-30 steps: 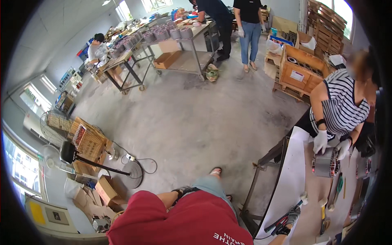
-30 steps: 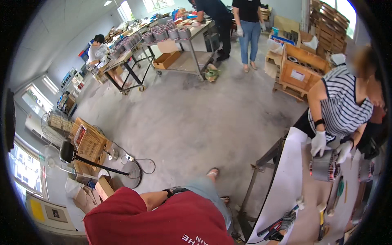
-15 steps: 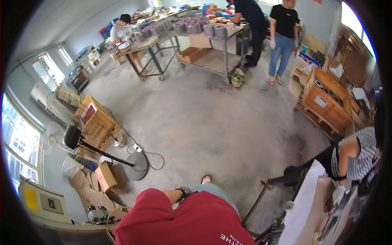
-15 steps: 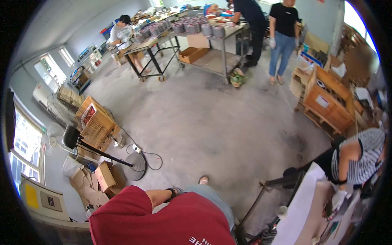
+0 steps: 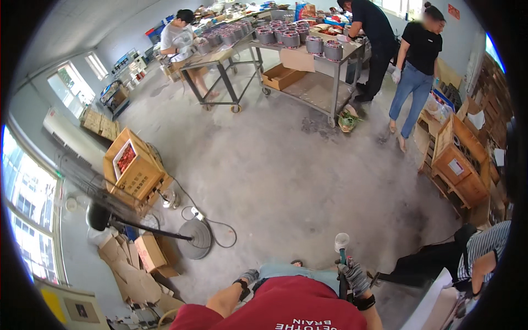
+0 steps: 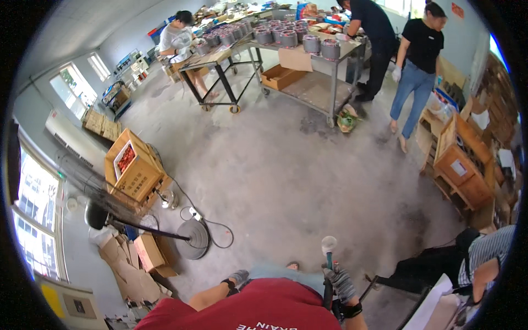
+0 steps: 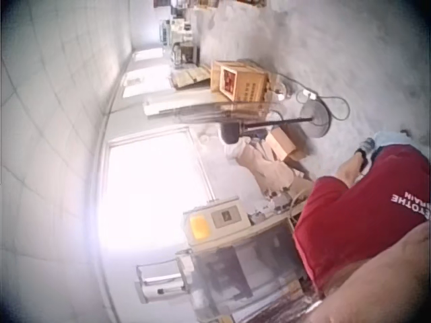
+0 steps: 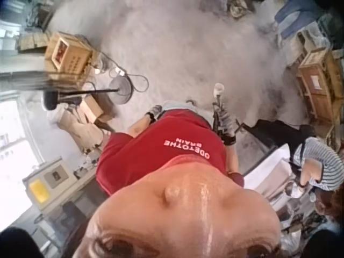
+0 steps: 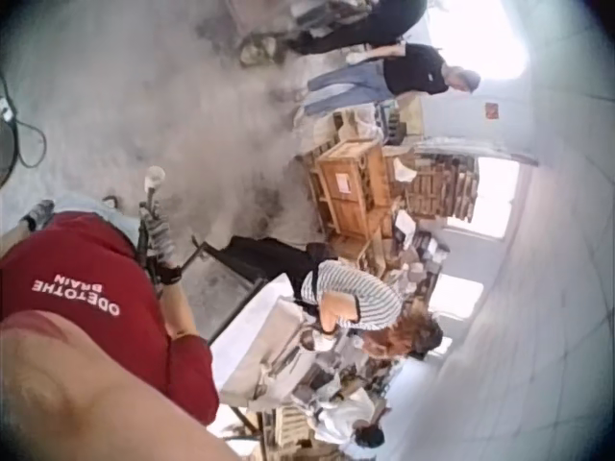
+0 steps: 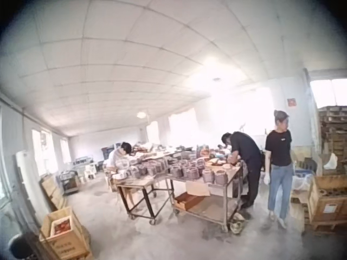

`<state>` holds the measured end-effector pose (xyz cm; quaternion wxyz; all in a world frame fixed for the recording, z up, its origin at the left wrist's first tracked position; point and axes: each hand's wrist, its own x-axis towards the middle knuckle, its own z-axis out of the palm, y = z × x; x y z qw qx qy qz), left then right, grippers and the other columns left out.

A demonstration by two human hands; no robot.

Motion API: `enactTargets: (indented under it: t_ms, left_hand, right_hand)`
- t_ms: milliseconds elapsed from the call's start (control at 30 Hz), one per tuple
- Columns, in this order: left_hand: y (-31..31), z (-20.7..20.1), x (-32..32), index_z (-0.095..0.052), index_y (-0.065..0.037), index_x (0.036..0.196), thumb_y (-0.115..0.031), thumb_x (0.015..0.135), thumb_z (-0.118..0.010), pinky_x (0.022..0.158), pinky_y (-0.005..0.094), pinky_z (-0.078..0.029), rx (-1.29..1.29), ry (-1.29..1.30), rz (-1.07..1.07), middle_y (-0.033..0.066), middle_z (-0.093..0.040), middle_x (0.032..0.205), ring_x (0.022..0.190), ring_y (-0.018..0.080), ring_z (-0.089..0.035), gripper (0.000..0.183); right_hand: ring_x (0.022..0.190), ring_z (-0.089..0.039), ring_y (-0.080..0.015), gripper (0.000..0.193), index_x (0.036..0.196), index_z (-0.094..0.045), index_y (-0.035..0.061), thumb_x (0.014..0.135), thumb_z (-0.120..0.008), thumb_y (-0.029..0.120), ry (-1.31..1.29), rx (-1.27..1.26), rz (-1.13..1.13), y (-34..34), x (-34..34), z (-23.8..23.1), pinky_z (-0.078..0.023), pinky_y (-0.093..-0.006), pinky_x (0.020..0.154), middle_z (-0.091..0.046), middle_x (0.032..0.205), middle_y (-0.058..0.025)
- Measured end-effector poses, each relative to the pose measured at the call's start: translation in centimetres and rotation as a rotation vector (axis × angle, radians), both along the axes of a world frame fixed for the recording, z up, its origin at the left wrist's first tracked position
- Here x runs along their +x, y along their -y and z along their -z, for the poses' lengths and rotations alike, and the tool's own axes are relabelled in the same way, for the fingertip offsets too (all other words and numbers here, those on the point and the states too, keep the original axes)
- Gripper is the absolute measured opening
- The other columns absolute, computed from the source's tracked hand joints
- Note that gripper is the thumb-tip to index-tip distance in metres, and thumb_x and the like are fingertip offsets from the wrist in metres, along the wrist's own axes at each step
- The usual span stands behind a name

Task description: The person manipulates a motor stator core with copper windings on a worktable, taps the assembly using a rubber mallet, and moves several stators between different positions on the table.

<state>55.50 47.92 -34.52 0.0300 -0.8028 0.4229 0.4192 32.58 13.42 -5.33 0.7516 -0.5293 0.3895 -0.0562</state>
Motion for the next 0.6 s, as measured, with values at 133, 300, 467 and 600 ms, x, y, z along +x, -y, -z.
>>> enactTargets:
  t_ms: [133, 300, 467, 600]
  left_hand:
    - [-1.7, 3.7, 2.0, -0.062, -0.006, 0.090, -0.022, 0.080, -0.044, 0.075, 0.0358, -0.045, -0.065, -0.047, -0.172, 0.0159, -0.061, 0.092, 0.089, 0.0297, -0.057, 0.026]
    - [8.3, -3.9, 6.2, -0.061, -0.007, 0.095, -0.021, 0.082, -0.041, 0.081, 0.0393, -0.042, -0.060, -0.095, -0.288, 0.0154, -0.059, 0.099, 0.096, 0.0319, -0.053, 0.027]
    - [8.4, 2.0, 11.7, -0.059, -0.008, 0.098, -0.021, 0.081, -0.042, 0.080, 0.0371, -0.043, -0.344, -0.003, -0.254, 0.0151, -0.059, 0.097, 0.092, 0.0300, -0.054, 0.027]
    - [18.2, -6.2, 16.6, -0.059, -0.008, 0.096, -0.021, 0.079, -0.047, 0.076, 0.0376, -0.044, -0.272, -0.190, -0.793, 0.0179, -0.059, 0.094, 0.089, 0.0301, -0.055, 0.024]
  right_hand:
    - [0.051, -0.047, -0.0076, 0.018, 0.091, -0.057, 0.0051, 0.077, -0.058, 0.016, -0.066, -0.078, -0.100, 4.2, 3.7, 1.5, -0.040, -0.0229, 0.045, -0.049, 0.060, 0.0024]
    - [0.052, -0.043, -0.0065, 0.018, 0.089, -0.059, 0.0060, 0.077, -0.058, 0.020, -0.042, -0.095, -0.097, 9.7, 8.7, 0.7, -0.037, -0.0238, 0.046, -0.048, 0.059, 0.0036]
    - [0.054, -0.047, -0.0065, 0.021, 0.095, -0.059, 0.0053, 0.079, -0.056, 0.019, -0.086, -0.215, -0.216, 17.9, 14.6, 2.5, -0.040, -0.0217, 0.050, -0.051, 0.062, 0.0021]
    - [0.057, -0.046, -0.0058, 0.023, 0.098, -0.057, 0.0053, 0.080, -0.054, 0.020, 0.044, -0.236, -0.157, 23.8, 23.0, -1.2, -0.040, -0.0219, 0.052, -0.051, 0.066, 0.0025]
